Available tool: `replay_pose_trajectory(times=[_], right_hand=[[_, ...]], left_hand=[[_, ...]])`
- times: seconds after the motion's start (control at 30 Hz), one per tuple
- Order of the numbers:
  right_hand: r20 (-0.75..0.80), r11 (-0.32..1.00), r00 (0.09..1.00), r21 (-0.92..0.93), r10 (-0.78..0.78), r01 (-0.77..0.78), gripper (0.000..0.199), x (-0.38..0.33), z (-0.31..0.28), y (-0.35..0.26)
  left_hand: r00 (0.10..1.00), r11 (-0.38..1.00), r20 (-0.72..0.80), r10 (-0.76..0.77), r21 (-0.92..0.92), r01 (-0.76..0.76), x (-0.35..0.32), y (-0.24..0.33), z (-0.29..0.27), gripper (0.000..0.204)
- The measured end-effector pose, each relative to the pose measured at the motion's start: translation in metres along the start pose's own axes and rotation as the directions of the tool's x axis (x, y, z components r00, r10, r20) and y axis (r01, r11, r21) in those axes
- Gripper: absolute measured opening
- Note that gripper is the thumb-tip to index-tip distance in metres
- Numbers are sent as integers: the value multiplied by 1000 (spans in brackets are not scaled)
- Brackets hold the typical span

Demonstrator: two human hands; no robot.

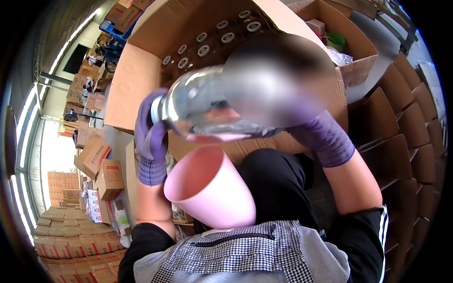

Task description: The person assembles pink thermal pitchers by inserting glass liners into plastic bodies, securing base caps by hand, and placing the completed pitchers into plastic bags before storing them in shipping boxes.

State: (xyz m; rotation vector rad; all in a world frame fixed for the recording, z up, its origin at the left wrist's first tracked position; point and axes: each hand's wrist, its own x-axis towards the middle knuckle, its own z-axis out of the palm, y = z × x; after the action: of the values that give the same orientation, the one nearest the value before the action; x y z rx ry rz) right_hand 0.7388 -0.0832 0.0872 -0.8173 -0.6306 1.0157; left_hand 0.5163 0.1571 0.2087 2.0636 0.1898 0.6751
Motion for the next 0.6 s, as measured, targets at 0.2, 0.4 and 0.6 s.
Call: replay_pose_trajectory(times=[0.2,0.4,0.6], right_hand=[[-54,919,991,-383,-126,96,97,-50,-26,-9],[38,923,986,347,162,-165,91,-64,-14,-20],[-115,814,992,571,-52,109,78,-111,-66,2]], left_hand=[[854,747,279,439,415,-520,7,52,32,60],[788,767,499,361,321,-555,-4,89,40,91],[972,950,74,-224,-206,235,-93,32,12,145]])
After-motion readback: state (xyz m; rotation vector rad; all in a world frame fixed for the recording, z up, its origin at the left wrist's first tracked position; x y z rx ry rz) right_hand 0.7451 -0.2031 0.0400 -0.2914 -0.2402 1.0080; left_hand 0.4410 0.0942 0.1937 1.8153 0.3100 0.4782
